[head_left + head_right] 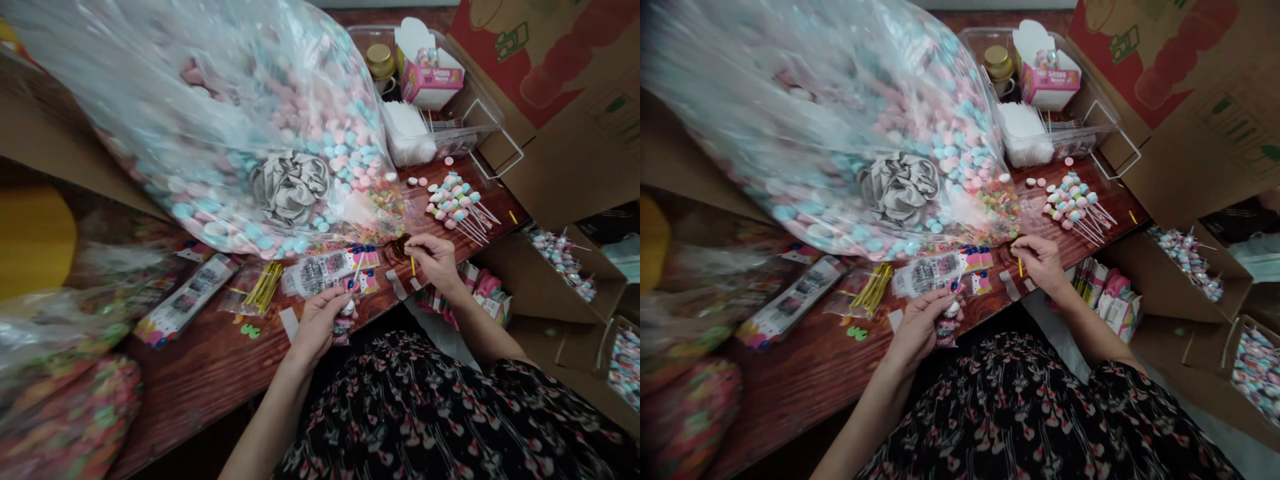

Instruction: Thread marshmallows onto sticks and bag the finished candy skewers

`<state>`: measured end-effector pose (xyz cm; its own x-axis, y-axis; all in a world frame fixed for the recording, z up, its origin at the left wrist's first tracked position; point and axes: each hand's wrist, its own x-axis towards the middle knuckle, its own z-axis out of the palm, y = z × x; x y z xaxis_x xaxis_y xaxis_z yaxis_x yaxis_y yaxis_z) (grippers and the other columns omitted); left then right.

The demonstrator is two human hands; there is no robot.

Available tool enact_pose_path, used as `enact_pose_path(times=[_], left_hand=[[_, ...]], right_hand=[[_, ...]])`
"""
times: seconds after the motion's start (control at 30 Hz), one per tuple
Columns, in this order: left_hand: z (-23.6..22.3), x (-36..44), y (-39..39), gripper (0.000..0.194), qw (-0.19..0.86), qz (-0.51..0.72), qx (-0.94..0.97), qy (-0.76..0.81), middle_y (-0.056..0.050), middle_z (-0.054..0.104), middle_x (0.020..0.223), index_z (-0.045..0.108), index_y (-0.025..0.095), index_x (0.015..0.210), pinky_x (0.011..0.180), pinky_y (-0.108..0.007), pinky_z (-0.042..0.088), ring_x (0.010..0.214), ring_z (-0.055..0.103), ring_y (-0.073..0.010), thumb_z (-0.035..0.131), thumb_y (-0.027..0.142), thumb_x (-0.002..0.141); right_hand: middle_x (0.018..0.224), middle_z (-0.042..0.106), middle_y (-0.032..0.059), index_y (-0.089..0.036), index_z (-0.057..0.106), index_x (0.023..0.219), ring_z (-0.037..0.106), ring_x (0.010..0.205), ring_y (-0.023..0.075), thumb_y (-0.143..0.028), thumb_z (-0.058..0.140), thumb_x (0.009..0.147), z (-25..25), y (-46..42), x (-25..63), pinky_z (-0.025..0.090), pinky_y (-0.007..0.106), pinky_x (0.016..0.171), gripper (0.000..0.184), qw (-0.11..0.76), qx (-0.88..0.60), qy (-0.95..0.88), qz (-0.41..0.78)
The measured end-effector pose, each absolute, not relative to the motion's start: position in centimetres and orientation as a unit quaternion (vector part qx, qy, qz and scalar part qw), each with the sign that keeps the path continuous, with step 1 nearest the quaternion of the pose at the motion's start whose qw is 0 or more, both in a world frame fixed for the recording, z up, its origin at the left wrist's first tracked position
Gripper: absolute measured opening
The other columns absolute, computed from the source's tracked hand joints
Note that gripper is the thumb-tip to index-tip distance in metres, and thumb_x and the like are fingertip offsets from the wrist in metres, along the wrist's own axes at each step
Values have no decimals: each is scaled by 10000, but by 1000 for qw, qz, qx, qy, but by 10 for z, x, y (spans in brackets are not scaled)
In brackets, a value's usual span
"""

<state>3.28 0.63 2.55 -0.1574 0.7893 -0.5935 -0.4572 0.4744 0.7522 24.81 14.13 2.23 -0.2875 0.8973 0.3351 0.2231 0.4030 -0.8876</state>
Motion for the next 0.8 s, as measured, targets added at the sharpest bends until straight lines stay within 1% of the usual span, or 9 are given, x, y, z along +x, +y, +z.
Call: enact_pose_path(times=[0.13,0.2,0.27,0.37,0.47,0.57,0.67,0.73,0.8], left_hand=[[37,39,8,275,682,503,143,511,-37,699,723,727,133,777,492,-203,482,513,592,-93,823,336,618],[40,43,10,274,684,511,149,499,-24,683,699,730,127,768,486,-201,481,499,580,-86,830,330,611],[42,44,10,262,682,519,141,496,-23,672,674,728,119,757,484,-198,485,513,589,-93,828,317,618],[40,38,6,235,684,542,116,475,-40,672,675,708,106,723,470,-198,485,553,608,-113,819,289,625],[36,27,1,236,684,551,102,466,-42,673,676,694,101,712,461,-199,484,549,607,-114,817,276,613],[29,25,-1,260,670,534,98,506,-44,694,695,690,106,740,478,-210,504,542,629,-121,820,291,614],[22,33,3,275,655,515,102,543,-34,694,655,679,113,742,447,-195,470,480,613,-111,814,313,610],[20,40,6,274,663,504,109,543,-21,677,607,681,116,742,423,-189,438,447,594,-108,806,320,609],[19,43,8,277,670,509,109,529,-8,662,576,682,121,733,441,-197,448,451,590,-109,807,331,602]], right_hand=[[805,700,24,-227,731,790,654,775,164,-202,668,829,22,122,213,531,304,720,78,453,-321,-725,409],[807,696,22,-220,725,768,654,780,155,-189,637,832,18,108,190,528,290,721,114,457,-306,-707,445],[785,683,7,-210,710,777,640,747,137,-177,621,826,12,95,172,518,267,701,107,459,-317,-670,490],[742,653,-26,-206,690,861,592,649,108,-189,670,788,4,89,162,494,231,620,77,456,-344,-599,561],[714,657,-27,-194,684,790,593,641,110,-201,710,751,3,95,167,498,230,611,48,448,-351,-589,573],[724,693,-11,-199,695,748,636,674,129,-202,710,772,12,104,178,532,256,657,28,469,-351,-621,521],[815,738,17,-222,720,828,686,764,152,-167,655,841,23,110,182,561,291,723,86,522,-300,-693,397],[938,758,47,-233,726,888,708,878,168,-154,606,884,26,110,181,571,324,793,144,518,-213,-766,316],[1019,760,69,-229,718,914,712,958,174,-176,573,918,22,109,177,565,370,872,154,486,-79,-827,271]])
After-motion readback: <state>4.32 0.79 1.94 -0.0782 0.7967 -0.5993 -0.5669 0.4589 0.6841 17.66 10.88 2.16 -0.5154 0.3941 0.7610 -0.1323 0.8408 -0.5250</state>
